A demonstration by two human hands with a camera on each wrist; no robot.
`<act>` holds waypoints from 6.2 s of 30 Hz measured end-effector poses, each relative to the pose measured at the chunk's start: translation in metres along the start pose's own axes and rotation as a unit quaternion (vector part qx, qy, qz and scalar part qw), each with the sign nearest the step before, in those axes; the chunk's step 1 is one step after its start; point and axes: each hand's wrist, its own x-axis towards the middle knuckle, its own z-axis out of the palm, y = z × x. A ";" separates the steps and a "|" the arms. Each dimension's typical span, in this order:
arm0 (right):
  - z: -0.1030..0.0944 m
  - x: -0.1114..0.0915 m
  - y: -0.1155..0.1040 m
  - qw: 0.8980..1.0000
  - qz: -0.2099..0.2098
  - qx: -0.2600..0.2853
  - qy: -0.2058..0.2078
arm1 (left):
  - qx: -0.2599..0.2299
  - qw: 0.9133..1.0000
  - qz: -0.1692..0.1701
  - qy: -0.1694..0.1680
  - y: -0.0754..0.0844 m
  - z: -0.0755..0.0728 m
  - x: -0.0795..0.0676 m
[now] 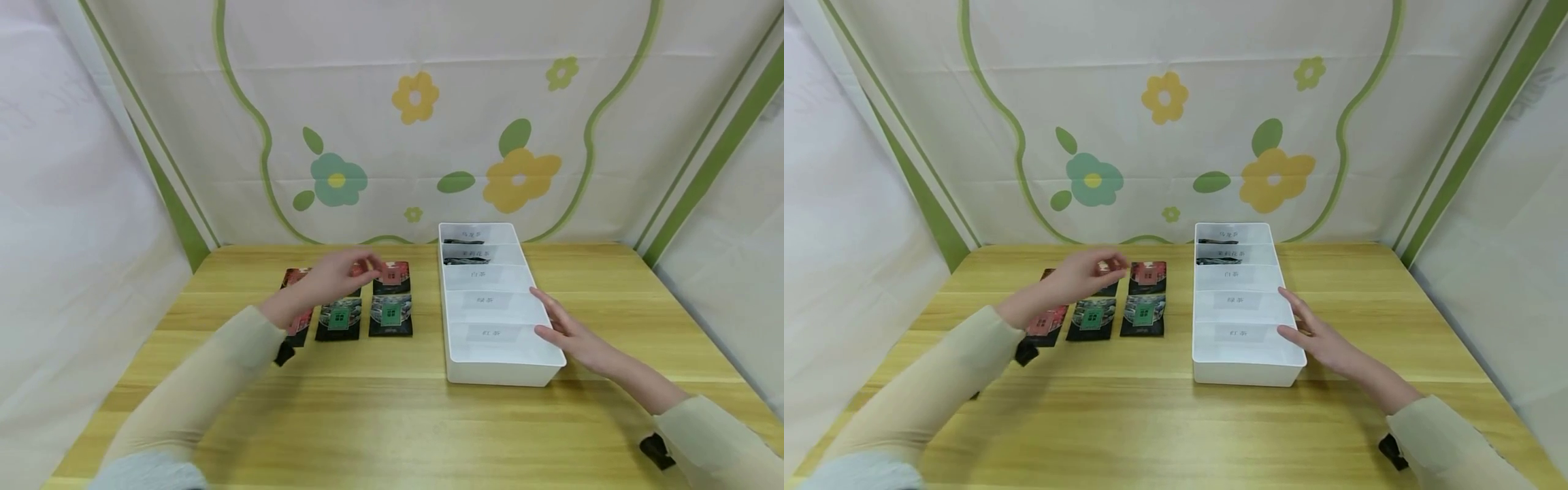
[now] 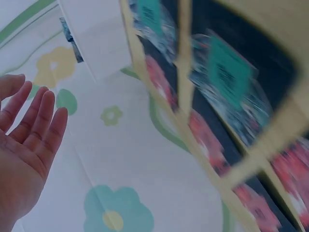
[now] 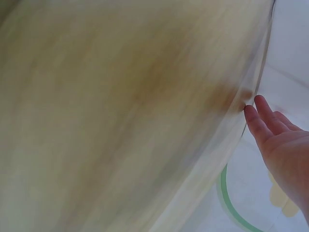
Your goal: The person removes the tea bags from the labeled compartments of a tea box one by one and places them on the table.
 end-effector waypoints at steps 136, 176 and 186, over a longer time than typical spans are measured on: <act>-0.006 -0.003 0.005 1.000 0.001 -0.017 0.007 | -0.094 0.993 -0.057 0.054 -0.047 -0.010 -0.116; -0.005 -0.003 0.005 1.000 0.002 -0.028 0.007 | 0.085 0.989 -0.094 -0.076 -0.099 0.001 -0.158; -0.005 -0.003 0.005 1.000 0.004 -0.030 0.009 | 0.091 0.987 -0.118 -0.055 -0.099 0.001 -0.160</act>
